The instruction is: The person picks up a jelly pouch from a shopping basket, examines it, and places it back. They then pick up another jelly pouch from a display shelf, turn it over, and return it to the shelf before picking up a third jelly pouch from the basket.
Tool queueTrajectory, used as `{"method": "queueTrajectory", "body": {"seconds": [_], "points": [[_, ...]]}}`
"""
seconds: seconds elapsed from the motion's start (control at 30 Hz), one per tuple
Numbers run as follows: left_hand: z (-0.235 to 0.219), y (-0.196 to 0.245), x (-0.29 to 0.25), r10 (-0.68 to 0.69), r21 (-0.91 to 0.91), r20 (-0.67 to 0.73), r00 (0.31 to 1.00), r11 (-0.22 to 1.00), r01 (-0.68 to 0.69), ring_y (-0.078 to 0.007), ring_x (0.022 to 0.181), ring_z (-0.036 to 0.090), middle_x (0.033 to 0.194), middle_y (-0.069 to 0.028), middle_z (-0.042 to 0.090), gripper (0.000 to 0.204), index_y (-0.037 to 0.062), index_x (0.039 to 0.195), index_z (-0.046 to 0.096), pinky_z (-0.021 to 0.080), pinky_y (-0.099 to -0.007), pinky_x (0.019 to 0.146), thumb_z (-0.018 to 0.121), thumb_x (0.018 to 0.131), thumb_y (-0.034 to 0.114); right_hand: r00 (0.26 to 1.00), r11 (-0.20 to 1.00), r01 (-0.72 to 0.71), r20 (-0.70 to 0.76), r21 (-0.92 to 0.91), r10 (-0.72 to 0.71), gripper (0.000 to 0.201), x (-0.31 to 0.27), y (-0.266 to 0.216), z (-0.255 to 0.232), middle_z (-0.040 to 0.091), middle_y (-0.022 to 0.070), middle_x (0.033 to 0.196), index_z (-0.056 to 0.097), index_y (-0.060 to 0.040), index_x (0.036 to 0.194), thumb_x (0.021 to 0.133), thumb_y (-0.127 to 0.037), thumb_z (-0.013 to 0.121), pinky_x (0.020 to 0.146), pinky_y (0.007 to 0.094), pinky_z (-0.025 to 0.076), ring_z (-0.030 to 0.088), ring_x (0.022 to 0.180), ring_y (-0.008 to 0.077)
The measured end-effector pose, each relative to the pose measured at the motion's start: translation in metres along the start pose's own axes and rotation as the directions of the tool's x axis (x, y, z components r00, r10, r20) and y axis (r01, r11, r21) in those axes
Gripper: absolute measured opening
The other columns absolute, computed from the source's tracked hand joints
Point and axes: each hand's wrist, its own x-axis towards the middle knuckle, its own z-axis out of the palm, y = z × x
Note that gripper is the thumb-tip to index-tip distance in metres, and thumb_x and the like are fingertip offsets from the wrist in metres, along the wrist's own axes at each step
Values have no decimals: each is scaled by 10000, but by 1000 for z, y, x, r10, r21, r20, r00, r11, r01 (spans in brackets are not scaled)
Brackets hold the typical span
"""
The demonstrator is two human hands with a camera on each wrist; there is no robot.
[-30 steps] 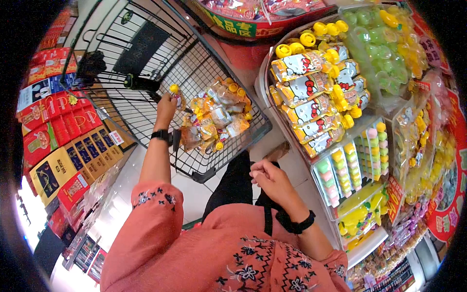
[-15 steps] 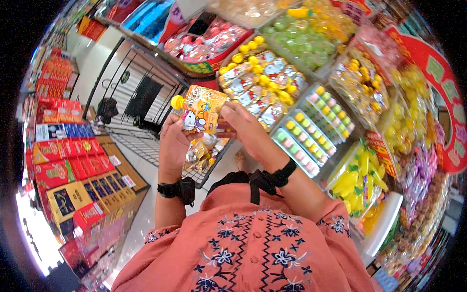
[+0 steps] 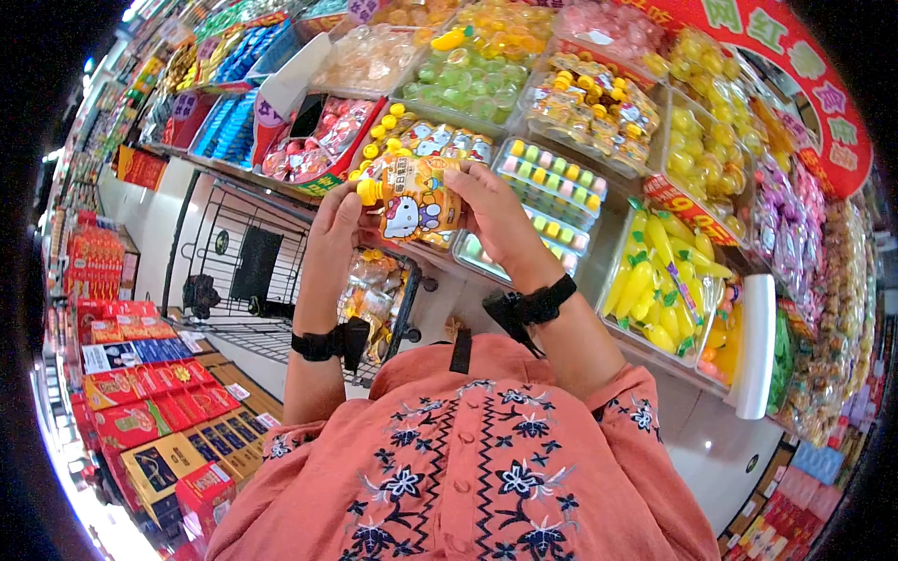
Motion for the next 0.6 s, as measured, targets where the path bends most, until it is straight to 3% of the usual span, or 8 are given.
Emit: {"method": "queueTrajectory", "body": {"seconds": [0.03,0.13,0.27,0.6], "points": [[6,3,2,17,31,20,1000,999,-17,-103,822,646,1026,-53,648,425,-6,1326,522,524,-242,675,577,1026,290,1000,1000,10,-17,0,-10,358,-2,-2,-4,639,58,1156,525,-27,1272,1006,-255,601,867,320,582,666,1017,135],[13,1,11,52,82,140,989,995,-64,-97,813,638,983,-45,649,416,-10,1289,557,516,-240,667,599,1015,301,999,999,15,-36,-45,-17,379,-10,-8,-11,636,61,1160,525,-15,1294,1003,-244,607,861,318,584,667,1017,139],[25,0,10,29,111,150,988,993,-46,-82,773,618,894,-18,639,358,-5,1221,602,508,-231,652,624,1003,279,998,992,46,-41,-118,-51,331,-19,-13,-19,645,-3,1075,589,-78,1226,989,-304,632,794,275,564,649,929,69],[44,5,13,137,189,142,980,968,-163,-73,723,603,845,-23,637,302,-8,1150,619,496,-212,622,627,1003,256,992,989,101,-66,-106,-109,308,-21,-24,-28,657,18,1042,601,-51,1200,987,-273,620,761,268,570,664,895,91]]}}
